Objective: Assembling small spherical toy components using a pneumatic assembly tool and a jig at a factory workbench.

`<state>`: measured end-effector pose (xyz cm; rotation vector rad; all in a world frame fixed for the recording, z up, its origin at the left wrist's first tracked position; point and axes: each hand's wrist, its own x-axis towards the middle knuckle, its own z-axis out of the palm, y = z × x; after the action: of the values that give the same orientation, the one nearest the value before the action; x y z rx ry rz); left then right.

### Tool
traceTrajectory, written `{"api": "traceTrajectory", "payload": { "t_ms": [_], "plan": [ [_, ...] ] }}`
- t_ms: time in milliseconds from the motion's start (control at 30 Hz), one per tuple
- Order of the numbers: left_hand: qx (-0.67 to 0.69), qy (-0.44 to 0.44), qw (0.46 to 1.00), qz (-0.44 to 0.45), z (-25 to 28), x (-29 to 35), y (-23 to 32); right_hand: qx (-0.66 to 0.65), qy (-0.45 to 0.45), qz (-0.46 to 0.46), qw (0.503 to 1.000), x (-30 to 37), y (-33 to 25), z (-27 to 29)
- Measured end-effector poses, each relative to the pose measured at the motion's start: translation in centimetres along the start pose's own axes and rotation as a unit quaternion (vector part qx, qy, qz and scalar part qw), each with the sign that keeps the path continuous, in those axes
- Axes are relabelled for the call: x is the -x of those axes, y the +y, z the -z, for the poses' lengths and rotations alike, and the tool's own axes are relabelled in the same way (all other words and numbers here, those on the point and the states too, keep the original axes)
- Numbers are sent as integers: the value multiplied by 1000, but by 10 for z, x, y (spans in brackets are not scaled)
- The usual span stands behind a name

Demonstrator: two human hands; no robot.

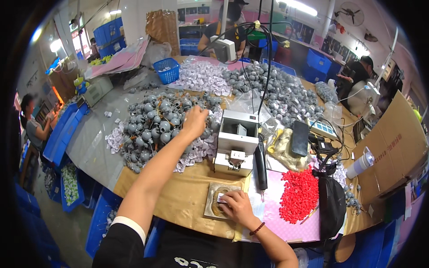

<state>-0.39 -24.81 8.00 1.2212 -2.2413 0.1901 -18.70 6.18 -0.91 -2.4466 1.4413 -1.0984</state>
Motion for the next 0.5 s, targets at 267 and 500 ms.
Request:
{"api": "traceTrajectory", "payload": {
  "t_ms": [267,500],
  "plan": [
    [334,208,914,-96,155,5,64,-161,105,-142,971,-9,3,43],
    [534,-59,807,-244,213,85,114,-7,220,72,973,-72,-43,111]
  ]
}}
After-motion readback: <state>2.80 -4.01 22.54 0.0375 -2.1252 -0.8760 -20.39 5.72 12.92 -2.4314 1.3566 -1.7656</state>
